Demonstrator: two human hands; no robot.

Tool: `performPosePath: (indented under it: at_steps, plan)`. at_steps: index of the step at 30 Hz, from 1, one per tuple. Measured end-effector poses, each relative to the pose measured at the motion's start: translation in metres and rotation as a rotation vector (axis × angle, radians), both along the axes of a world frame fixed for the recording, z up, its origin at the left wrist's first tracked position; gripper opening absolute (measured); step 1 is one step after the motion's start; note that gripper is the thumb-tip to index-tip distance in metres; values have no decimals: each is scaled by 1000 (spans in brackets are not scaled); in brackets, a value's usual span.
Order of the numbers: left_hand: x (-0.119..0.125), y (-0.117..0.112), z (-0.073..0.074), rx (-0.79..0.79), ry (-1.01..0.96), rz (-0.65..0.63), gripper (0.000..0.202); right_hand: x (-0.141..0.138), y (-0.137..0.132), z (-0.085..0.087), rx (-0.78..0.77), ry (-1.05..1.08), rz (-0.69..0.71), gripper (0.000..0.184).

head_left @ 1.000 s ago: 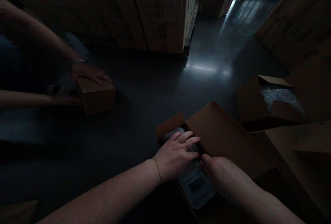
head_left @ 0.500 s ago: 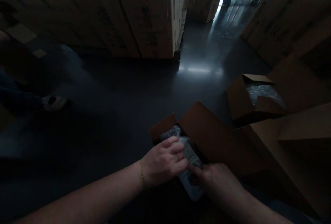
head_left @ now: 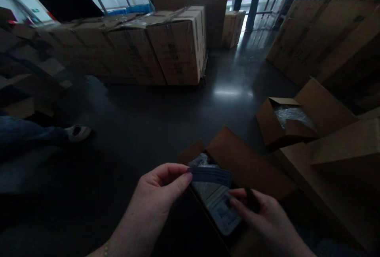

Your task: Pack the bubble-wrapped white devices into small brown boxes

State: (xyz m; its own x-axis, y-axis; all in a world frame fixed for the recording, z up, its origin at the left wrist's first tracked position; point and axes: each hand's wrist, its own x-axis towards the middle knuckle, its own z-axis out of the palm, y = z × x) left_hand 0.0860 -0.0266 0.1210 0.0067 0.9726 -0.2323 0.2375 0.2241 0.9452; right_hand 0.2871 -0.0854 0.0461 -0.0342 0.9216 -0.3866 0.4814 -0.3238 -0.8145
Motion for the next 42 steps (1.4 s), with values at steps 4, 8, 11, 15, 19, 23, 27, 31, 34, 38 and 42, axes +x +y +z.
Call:
performPosePath:
  at_steps: [4, 8, 11, 15, 19, 23, 27, 31, 34, 38, 42]
  plan:
    - [9, -17, -25, -304, -204, -8, 25, 5, -1, 24, 33, 292, -190, 32]
    - [11, -26, -42, -283, -211, -75, 35, 11, 4, 23, 117, 250, -222, 23]
    - [5, -27, -60, -12, 8, 18, 52, 28, 13, 14, 116, 182, -379, 24]
    - [4, -31, -91, 426, 509, -319, 28, 40, 29, 4, 7, 313, -430, 28]
    - [10, -29, -119, 513, 768, -541, 29, 18, 41, -10, -127, 434, -163, 27]
    - [5, -21, -134, 425, 809, -369, 23, -6, 43, -31, -174, 285, -45, 22]
    - [-2, -16, -135, 405, 763, -344, 23, -13, 41, -44, -147, 59, -23, 20]
    - [-3, -12, -134, 414, 756, -365, 22, -10, 36, -50, -76, -66, 8, 25]
    - [-4, -11, -134, 433, 742, -369, 20, -10, 34, -52, -26, -103, 40, 26]
    - [-9, -10, -136, 457, 699, -431, 18, -14, 34, -52, 8, -145, 64, 25]
    - [-13, -9, -137, 464, 660, -468, 22, -18, 33, -52, 26, -190, 75, 26]
